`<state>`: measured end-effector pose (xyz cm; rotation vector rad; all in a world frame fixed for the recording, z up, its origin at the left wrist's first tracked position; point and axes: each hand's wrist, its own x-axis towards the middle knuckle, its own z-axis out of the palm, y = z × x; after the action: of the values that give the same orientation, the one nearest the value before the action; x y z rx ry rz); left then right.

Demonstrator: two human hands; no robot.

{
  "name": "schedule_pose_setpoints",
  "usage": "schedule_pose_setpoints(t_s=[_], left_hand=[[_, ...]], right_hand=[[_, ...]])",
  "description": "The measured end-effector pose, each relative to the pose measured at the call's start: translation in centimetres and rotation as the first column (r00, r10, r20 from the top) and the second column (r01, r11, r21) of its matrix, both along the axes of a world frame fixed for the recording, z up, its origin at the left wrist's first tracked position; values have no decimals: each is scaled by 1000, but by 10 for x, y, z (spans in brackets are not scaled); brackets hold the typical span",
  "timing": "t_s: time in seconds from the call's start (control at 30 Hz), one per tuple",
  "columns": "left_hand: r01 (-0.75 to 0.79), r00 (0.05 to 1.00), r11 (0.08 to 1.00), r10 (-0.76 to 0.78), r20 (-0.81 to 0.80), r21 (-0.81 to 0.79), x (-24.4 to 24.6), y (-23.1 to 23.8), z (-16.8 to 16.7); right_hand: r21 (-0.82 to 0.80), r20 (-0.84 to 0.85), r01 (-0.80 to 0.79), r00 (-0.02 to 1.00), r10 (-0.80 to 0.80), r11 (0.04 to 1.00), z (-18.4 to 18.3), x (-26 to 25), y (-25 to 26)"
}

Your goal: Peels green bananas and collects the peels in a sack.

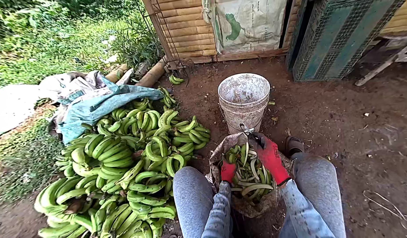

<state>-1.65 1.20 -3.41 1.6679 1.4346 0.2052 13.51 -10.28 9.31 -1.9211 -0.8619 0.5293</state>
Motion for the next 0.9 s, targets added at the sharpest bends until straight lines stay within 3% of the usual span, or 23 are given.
schedule_pose_setpoints(t_s=[0.07, 0.13, 0.2, 0.23, 0.33, 0.4, 0.5, 0.6, 0.77, 0.87, 0.9], left_hand=[[-73, 930, 996, 85, 358, -47, 0, 1, 24], [0, 784, 987, 100, 613, -162, 1, 4, 65], [108, 619, 948, 171, 767, -299, 5, 11, 106], [124, 589, 946, 172, 790, -299, 4, 16, 123], [107, 585, 963, 140, 799, -248, 1, 27, 150], [110, 609, 976, 82, 789, -187, -3, 24, 154], [136, 621, 976, 50, 783, -170, -14, 2, 134], [90, 610, 983, 75, 789, -163, -18, -7, 111], [47, 728, 999, -43, 685, 12, -24, -6, 118], [98, 871, 959, -212, 443, 267, -28, -12, 112], [59, 872, 962, -179, 455, 266, -28, -12, 112]], right_hand=[[-39, -7, -42, 999, 42, 998, 2, 2, -2], [-51, -14, -97, 995, 97, 994, 1, 2, -3], [-16, 7, -189, 982, 189, 982, 2, -1, -7], [7, 26, -260, 965, 260, 966, 4, -4, -10], [-19, 112, -463, 880, 462, 886, 11, -16, -16], [-99, 177, -471, 858, 482, 876, 13, -20, -13], [-137, 332, -279, 891, 310, 950, 8, -18, 1], [-165, 384, -103, 909, 160, 981, 0, -9, 18], [-122, 309, -67, 945, 102, 990, -7, -19, 20], [-126, 171, 132, 979, -110, 983, -14, 3, 23], [-125, 137, 137, 983, -120, 983, -11, 11, 22]])
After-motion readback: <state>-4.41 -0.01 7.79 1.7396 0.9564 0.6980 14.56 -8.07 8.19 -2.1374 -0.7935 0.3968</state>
